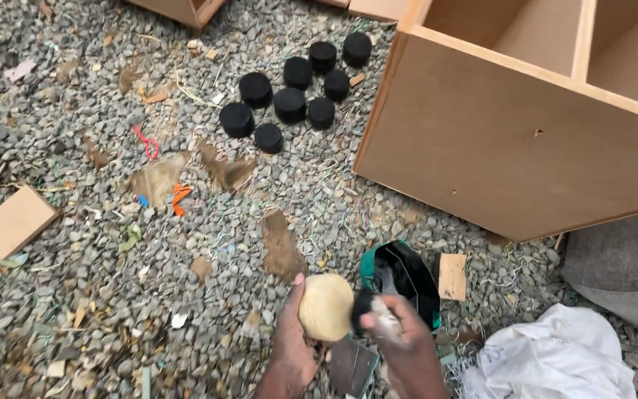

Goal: The person applies a dark substance from a green container onto small black cylindrical furniture feet using a cloth. They wipe each piece thoroughly, handling them one at a time, and place the finished pieces on the gravel ground next to a wooden cabinet.

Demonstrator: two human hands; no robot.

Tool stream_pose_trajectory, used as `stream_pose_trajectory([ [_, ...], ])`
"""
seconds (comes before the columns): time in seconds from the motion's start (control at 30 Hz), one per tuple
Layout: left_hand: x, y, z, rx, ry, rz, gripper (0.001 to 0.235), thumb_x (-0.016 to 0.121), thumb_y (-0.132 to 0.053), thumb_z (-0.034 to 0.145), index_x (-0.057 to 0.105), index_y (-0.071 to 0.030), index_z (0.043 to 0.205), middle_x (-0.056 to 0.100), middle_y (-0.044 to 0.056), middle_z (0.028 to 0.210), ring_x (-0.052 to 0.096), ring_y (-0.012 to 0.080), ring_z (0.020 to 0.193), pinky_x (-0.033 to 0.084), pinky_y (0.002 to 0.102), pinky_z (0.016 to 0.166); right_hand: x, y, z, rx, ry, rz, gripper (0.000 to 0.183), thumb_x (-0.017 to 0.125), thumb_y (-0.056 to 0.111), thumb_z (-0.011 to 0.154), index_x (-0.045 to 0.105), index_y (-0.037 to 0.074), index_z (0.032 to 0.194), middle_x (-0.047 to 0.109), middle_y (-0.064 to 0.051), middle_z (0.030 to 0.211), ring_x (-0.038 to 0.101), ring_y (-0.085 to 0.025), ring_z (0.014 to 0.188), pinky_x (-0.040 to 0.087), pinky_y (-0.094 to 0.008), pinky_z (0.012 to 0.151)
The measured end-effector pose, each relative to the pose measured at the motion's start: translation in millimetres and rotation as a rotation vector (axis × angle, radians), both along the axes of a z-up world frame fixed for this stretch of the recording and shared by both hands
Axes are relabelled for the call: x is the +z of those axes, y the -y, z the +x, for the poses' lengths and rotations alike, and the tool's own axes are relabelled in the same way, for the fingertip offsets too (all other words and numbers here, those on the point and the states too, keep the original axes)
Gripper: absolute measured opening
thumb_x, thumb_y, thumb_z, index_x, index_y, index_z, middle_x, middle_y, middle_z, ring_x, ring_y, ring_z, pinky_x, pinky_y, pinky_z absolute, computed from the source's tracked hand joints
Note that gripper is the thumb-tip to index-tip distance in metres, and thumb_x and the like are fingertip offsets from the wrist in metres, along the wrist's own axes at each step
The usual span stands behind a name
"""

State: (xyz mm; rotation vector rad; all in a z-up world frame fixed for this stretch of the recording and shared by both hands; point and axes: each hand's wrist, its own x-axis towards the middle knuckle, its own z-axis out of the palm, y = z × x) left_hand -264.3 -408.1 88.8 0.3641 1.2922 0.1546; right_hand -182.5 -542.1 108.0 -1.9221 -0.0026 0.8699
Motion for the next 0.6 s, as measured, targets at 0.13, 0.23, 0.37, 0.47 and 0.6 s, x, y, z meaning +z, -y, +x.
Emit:
stream_pose_trajectory([
  [0.13, -30, 5, 26, 0.054, 0.065, -0.036, 0.037, 0.074, -0.048, 0.079, 0.077, -0.015, 0.094, 0.074, 0.009, 0.079, 0.062, 0.0227, 0.063, 0.044, 0.035, 0.054, -28, -21, 13, 0.381, 0.551, -0.128, 0.017, 0.066, 0.028, 0.091, 0.068, 0.018, 0.104, 0.071, 0.001, 0.103, 0.062, -0.012, 0.069, 0.053, -0.028, 0.06],
  [0.23, -18, -10, 31, -0.096, 0.121, 0.105, 0.053, 0.059, -0.052, 0.086, 0.064, -0.018, 0.127, 0.072, 0.014, 0.107, 0.061, 0.034, 0.095, 0.049, 0.044, 0.071, -19, -26, 30, 0.16, 0.397, -0.196, 0.015, 0.062, 0.013, 0.096, 0.068, 0.018, 0.109, 0.07, -0.006, 0.106, 0.055, -0.013, 0.06, 0.045, -0.025, 0.042],
  [0.37, -18, -12, 38, 0.054, 0.191, 0.132, 0.048, 0.059, -0.051, 0.09, 0.071, -0.012, 0.115, 0.071, 0.012, 0.098, 0.058, 0.0242, 0.084, 0.045, 0.035, 0.07, -26, -32, 11, 0.362, 0.434, -0.134, 0.017, 0.06, 0.018, 0.094, 0.069, 0.017, 0.109, 0.072, -0.002, 0.106, 0.063, -0.012, 0.076, 0.056, -0.024, 0.063],
  [0.47, -15, 1, 41, 0.037, 0.234, 0.098, 0.043, 0.058, -0.048, 0.094, 0.074, -0.012, 0.112, 0.071, 0.011, 0.096, 0.059, 0.0242, 0.081, 0.047, 0.039, 0.069, -15, -29, 24, 0.31, 0.557, -0.138, 0.023, 0.059, 0.021, 0.093, 0.068, 0.018, 0.114, 0.072, -0.003, 0.117, 0.07, -0.015, 0.096, 0.062, -0.032, 0.083],
  [0.6, -26, 5, 39, 0.094, 0.195, 0.079, 0.047, 0.056, -0.05, 0.094, 0.073, -0.013, 0.115, 0.074, 0.011, 0.097, 0.06, 0.0252, 0.079, 0.043, 0.038, 0.066, -3, -18, 9, 0.336, 0.362, -0.096, 0.031, 0.071, 0.016, 0.087, 0.074, 0.019, 0.118, 0.078, -0.001, 0.106, 0.071, -0.011, 0.069, 0.057, -0.018, 0.051],
])
